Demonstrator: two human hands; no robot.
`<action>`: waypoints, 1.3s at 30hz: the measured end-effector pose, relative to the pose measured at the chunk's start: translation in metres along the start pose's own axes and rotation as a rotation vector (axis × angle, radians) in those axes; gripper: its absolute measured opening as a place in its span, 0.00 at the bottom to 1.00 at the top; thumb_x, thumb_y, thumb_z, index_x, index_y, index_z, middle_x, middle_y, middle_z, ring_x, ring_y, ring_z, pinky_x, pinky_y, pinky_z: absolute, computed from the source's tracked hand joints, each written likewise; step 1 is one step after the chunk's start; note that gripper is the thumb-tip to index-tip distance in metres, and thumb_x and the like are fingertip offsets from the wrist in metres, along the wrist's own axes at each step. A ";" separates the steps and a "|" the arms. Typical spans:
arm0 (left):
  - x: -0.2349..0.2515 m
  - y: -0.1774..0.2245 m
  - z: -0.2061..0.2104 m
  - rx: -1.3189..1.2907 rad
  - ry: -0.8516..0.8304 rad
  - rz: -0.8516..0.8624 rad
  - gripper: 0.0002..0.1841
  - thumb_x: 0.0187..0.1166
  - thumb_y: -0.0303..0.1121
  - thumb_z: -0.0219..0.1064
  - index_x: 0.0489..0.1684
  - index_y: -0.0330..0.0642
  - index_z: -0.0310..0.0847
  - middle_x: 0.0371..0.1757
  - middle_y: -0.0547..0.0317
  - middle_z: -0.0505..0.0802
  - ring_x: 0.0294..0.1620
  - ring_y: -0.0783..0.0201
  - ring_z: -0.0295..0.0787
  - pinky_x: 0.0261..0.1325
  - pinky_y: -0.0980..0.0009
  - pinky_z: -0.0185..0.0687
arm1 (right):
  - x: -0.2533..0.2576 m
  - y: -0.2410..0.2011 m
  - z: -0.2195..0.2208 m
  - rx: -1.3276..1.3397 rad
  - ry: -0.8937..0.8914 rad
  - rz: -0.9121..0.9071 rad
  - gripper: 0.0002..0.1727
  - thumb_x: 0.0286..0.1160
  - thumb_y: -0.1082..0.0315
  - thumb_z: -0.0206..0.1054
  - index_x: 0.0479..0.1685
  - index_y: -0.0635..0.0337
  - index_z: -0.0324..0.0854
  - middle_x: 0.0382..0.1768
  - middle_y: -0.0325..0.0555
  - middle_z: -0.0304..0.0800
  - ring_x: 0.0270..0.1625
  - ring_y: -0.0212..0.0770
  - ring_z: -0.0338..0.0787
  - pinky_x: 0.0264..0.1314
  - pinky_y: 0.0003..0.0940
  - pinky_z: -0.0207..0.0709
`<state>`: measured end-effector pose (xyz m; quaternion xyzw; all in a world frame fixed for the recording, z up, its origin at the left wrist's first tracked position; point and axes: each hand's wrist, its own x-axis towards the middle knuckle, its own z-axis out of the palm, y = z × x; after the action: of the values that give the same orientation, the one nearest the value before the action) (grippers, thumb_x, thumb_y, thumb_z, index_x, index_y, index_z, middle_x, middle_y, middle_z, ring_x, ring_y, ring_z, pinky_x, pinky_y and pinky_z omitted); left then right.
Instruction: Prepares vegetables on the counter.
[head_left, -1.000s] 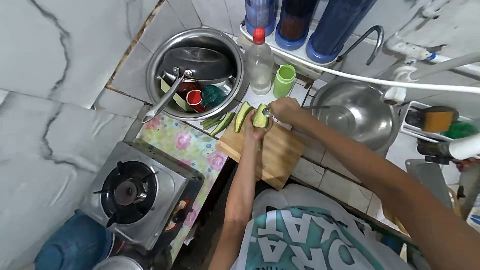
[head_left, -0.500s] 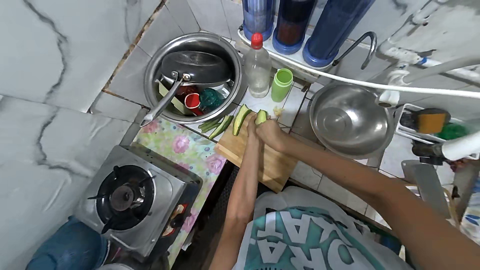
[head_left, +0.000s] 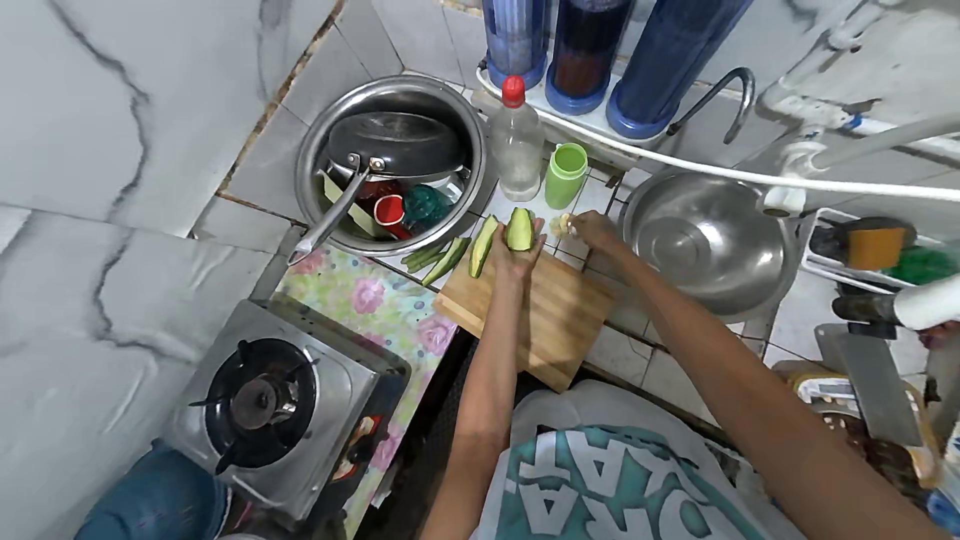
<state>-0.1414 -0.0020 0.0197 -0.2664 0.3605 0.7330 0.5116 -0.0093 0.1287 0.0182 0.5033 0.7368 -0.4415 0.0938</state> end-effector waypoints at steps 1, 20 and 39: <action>0.000 0.000 -0.001 0.014 -0.021 -0.003 0.26 0.90 0.54 0.49 0.76 0.47 0.67 0.68 0.41 0.86 0.63 0.44 0.89 0.54 0.50 0.90 | -0.001 -0.004 -0.002 -0.104 0.044 0.007 0.31 0.95 0.50 0.46 0.53 0.72 0.86 0.53 0.70 0.90 0.61 0.68 0.89 0.63 0.71 0.76; 0.004 -0.021 0.014 0.108 -0.072 0.273 0.12 0.90 0.35 0.48 0.58 0.42 0.75 0.36 0.60 0.85 0.32 0.70 0.84 0.35 0.73 0.82 | -0.060 -0.101 0.039 -0.712 0.037 -0.358 0.13 0.79 0.82 0.58 0.56 0.73 0.84 0.49 0.71 0.90 0.54 0.71 0.91 0.50 0.63 0.82; 0.051 0.017 0.011 1.038 -0.191 0.479 0.22 0.94 0.28 0.44 0.81 0.28 0.68 0.77 0.34 0.79 0.73 0.50 0.78 0.75 0.55 0.72 | -0.063 0.034 0.025 -0.257 -0.131 -0.067 0.21 0.91 0.58 0.57 0.57 0.69 0.84 0.53 0.68 0.89 0.59 0.67 0.88 0.62 0.69 0.76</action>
<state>-0.1750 0.0317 -0.0081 0.1756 0.6753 0.5763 0.4254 0.0413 0.0719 0.0211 0.4324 0.7961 -0.3782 0.1905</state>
